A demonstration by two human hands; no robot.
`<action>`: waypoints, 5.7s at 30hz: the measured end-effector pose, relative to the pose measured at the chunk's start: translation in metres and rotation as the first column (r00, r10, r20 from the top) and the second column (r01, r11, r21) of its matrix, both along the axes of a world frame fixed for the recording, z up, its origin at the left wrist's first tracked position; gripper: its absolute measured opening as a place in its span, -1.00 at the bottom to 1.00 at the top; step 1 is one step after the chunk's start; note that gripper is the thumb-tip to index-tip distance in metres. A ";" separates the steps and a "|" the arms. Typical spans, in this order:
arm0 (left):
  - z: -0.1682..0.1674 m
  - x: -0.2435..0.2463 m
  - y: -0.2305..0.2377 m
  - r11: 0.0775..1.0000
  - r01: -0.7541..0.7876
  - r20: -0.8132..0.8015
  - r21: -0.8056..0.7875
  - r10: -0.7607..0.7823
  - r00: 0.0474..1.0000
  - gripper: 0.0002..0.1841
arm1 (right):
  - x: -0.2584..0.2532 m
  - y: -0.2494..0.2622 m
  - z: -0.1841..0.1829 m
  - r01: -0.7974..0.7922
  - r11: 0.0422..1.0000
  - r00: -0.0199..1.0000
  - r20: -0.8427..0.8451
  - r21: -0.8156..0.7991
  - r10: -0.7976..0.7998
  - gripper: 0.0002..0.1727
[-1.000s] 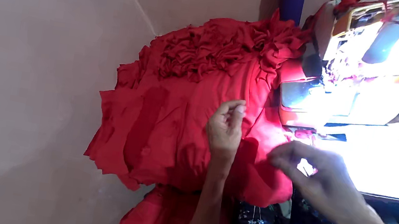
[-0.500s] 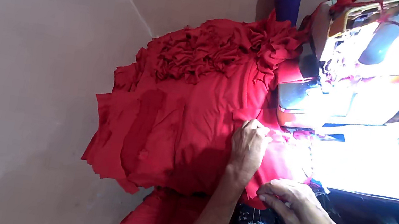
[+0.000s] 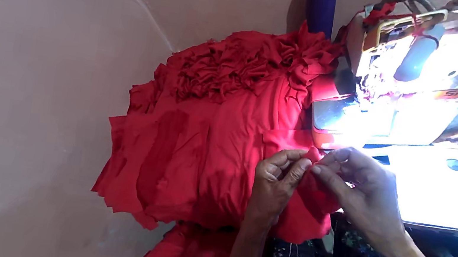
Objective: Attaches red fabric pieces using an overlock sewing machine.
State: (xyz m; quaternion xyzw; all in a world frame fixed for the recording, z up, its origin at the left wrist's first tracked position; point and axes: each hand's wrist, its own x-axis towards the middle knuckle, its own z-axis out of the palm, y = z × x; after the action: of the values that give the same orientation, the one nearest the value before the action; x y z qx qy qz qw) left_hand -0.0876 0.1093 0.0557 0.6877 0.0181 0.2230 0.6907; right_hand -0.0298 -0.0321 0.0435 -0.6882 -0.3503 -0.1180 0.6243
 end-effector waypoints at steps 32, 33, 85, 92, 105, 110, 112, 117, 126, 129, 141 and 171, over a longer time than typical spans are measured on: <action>0.066 0.056 0.005 0.762 -0.048 0.218 0.646 -0.124 0.968 -0.93 | 0.009 -0.037 -0.012 0.009 1.000 0.982 -0.190 0.013 -0.006 -0.75; 0.057 0.069 0.002 0.788 -0.020 0.186 0.616 -0.120 0.975 -0.92 | 0.016 -0.034 -0.018 0.063 0.997 0.966 -0.253 0.036 -0.051 -0.80; -0.029 -0.005 0.055 0.920 -0.182 -0.026 0.346 0.204 0.979 -0.71 | -0.056 0.004 -0.117 0.210 0.907 0.680 0.721 -0.365 0.133 -0.75; -0.076 -0.110 0.039 0.931 -0.345 -0.078 0.122 0.356 0.931 -0.78 | -0.062 -0.002 -0.119 0.098 0.933 0.748 0.645 -0.345 0.160 -0.78; -0.108 -0.133 -0.006 0.936 -0.335 -0.043 0.107 0.341 0.939 -0.80 | -0.054 -0.018 -0.092 -0.332 0.915 0.943 -0.061 -0.228 0.327 -0.91; -0.111 -0.124 -0.022 0.947 -0.301 0.009 0.116 0.302 0.953 -0.77 | -0.052 -0.024 -0.086 -0.407 0.892 0.911 -0.158 -0.196 0.381 -0.79; -0.106 -0.122 -0.030 0.972 -0.233 -0.023 0.021 0.233 0.972 -0.61 | -0.053 -0.025 -0.085 -0.409 0.894 0.907 -0.184 -0.181 0.378 -0.78; -0.106 -0.114 -0.041 0.929 -0.243 -0.099 -0.278 0.224 0.970 -0.76 | -0.052 -0.025 -0.085 -0.436 0.885 0.892 -0.206 -0.164 0.401 -0.78; -0.131 -0.115 -0.033 0.863 -0.333 -0.224 0.381 0.436 0.872 -0.67 | -0.031 -0.014 -0.005 -0.007 0.986 0.994 -0.109 -0.167 -0.011 -0.78; -0.113 -0.112 -0.030 0.741 -0.288 -0.211 0.606 0.499 0.840 -0.50 | -0.022 -0.012 0.019 -0.016 1.000 0.992 0.127 -0.016 0.018 -0.85; -0.020 0.016 0.045 0.949 -0.176 -0.497 0.263 0.289 0.818 -0.40 | -0.029 -0.032 -0.007 -0.171 0.980 0.954 0.231 -0.098 0.189 -0.72; 0.031 -0.021 0.006 0.873 -0.055 0.206 0.485 -0.053 0.977 -0.86 | -0.006 -0.014 0.027 -0.302 0.950 0.911 -0.269 0.083 0.313 -0.75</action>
State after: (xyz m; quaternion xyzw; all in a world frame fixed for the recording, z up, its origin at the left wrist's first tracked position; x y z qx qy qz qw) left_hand -0.1089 0.1155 0.0863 0.8118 -0.1122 0.2928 0.4925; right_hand -0.0362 -0.0460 0.0703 -0.6217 -0.3603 0.0728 0.6916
